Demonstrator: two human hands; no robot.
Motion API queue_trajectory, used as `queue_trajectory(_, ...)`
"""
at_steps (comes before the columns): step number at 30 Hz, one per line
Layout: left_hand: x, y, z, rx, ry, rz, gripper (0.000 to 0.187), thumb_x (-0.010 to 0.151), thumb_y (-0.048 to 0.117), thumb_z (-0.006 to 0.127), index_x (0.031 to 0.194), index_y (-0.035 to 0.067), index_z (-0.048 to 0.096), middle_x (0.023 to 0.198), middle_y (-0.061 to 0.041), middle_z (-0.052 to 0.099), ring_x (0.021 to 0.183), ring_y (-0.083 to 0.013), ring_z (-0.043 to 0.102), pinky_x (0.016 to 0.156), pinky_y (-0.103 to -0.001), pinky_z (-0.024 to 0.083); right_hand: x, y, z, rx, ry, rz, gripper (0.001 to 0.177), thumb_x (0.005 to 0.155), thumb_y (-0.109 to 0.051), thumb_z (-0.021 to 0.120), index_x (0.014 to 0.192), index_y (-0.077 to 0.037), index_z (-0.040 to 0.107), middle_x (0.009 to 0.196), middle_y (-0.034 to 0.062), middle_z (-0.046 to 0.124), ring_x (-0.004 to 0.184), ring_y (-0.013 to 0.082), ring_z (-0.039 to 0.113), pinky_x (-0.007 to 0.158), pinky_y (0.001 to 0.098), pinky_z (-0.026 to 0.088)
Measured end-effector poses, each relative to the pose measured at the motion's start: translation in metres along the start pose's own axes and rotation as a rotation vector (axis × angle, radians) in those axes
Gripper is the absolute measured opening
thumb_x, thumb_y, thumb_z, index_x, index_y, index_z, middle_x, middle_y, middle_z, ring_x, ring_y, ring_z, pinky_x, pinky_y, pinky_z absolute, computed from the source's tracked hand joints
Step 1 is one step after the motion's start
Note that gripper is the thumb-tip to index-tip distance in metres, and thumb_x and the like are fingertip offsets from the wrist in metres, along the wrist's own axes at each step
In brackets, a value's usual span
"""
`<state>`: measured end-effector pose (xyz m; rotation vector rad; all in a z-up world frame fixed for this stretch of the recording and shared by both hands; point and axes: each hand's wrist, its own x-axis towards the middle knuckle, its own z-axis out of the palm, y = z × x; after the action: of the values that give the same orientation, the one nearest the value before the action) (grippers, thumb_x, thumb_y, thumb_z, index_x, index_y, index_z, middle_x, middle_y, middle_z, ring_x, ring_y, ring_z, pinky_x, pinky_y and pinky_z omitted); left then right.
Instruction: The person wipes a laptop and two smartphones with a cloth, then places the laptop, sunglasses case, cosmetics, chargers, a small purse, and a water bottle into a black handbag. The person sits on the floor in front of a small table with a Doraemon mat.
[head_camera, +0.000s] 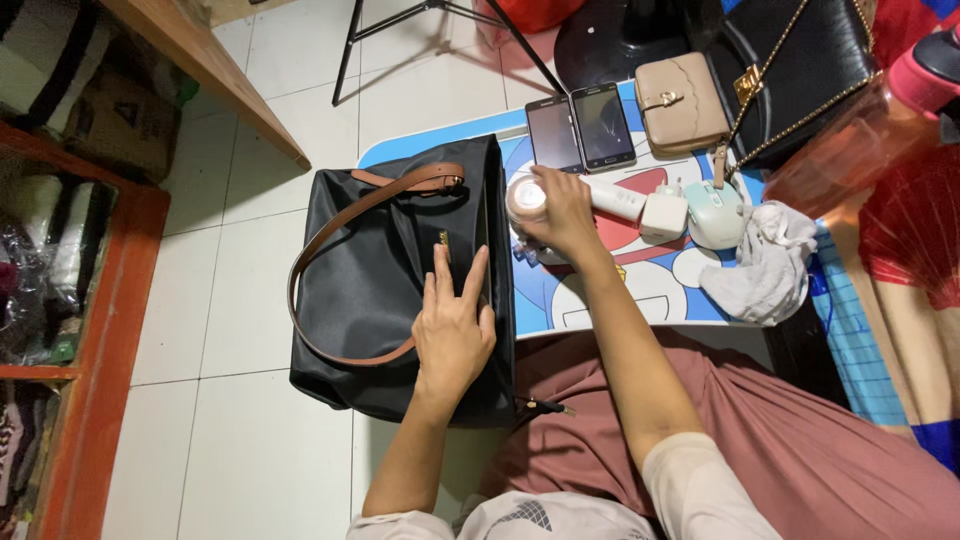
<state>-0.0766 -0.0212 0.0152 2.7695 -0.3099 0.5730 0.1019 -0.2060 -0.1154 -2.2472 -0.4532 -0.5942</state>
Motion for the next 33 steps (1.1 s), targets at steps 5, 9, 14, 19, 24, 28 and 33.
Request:
queue_trajectory(5, -0.001, -0.004, 0.0, -0.118, 0.024, -0.037, 0.072, 0.084, 0.011, 0.066, 0.153, 0.016, 0.047, 0.152, -0.033, 0.045, 0.123, -0.0467, 0.061, 0.088, -0.047, 0.058, -0.018, -0.015, -0.03, 0.212, 0.101, 0.14, 0.098, 0.063, -0.024, 0.098, 0.143, -0.006, 0.045, 0.129, 0.0163, 0.06, 0.122, 0.0334, 0.056, 0.105, 0.0469, 0.045)
queue_trajectory(9, -0.003, -0.01, 0.002, -0.28, 0.108, -0.065, 0.072, 0.088, 0.012, 0.066, 0.151, -0.007, 0.038, 0.141, -0.034, 0.056, 0.114, -0.0476, 0.065, 0.09, -0.047, 0.057, -0.04, -0.034, -0.045, 0.439, 0.128, 0.165, 0.1, 0.067, -0.025, 0.098, 0.147, -0.005, 0.041, 0.132, 0.017, 0.059, 0.125, 0.0294, 0.061, 0.108, 0.0402, 0.051)
queue_trajectory(14, -0.006, -0.012, 0.006, -0.22, 0.109, -0.14, 0.055, 0.092, 0.007, 0.065, 0.14, -0.013, 0.049, 0.119, -0.032, 0.069, 0.096, -0.042, 0.073, 0.079, -0.043, 0.06, -0.054, -0.071, -0.02, 0.53, -0.022, 0.037, 0.089, 0.067, -0.024, 0.096, 0.139, 0.0, 0.049, 0.129, 0.0163, 0.061, 0.123, 0.0303, 0.061, 0.107, 0.0384, 0.05)
queue_trajectory(19, -0.007, -0.013, 0.002, -0.044, 0.208, -0.003, 0.038, 0.094, -0.002, 0.06, 0.129, -0.016, 0.06, 0.116, -0.029, 0.072, 0.1, -0.0362, 0.075, 0.082, -0.038, 0.061, -0.048, -0.098, 0.03, 0.311, -0.113, -0.196, 0.063, 0.069, -0.015, 0.084, 0.125, 0.003, 0.06, 0.127, 0.0209, 0.061, 0.124, 0.0391, 0.057, 0.109, 0.0457, 0.048)
queue_trajectory(24, -0.007, -0.005, 0.001, -0.021, 0.256, 0.025, 0.035, 0.091, -0.001, 0.062, 0.123, -0.015, 0.064, 0.12, -0.029, 0.071, 0.104, -0.0377, 0.074, 0.085, -0.039, 0.061, -0.054, -0.105, 0.06, 0.478, -0.07, -0.276, 0.042, 0.09, -0.008, 0.077, 0.127, 0.001, 0.059, 0.137, 0.0255, 0.059, 0.131, 0.0464, 0.054, 0.114, 0.0478, 0.047)
queue_trajectory(28, -0.007, -0.002, 0.001, -0.014, 0.234, 0.025, 0.035, 0.092, 0.0, 0.063, 0.124, -0.014, 0.064, 0.121, -0.028, 0.07, 0.105, -0.0379, 0.074, 0.087, -0.039, 0.061, -0.054, -0.099, 0.057, 0.506, -0.127, -0.189, 0.051, 0.082, -0.008, 0.072, 0.129, 0.005, 0.056, 0.13, 0.0286, 0.057, 0.123, 0.0467, 0.056, 0.107, 0.0477, 0.047)
queue_trajectory(33, -0.006, -0.003, -0.002, -0.074, 0.239, 0.015, 0.034, 0.092, 0.001, 0.064, 0.123, -0.012, 0.065, 0.124, -0.026, 0.07, 0.108, -0.0364, 0.074, 0.09, -0.039, 0.061, -0.06, -0.054, -0.01, 0.313, 0.025, -0.072, 0.049, 0.084, 0.003, 0.071, 0.131, 0.001, 0.06, 0.133, 0.0199, 0.062, 0.125, 0.0395, 0.059, 0.107, 0.0457, 0.047)
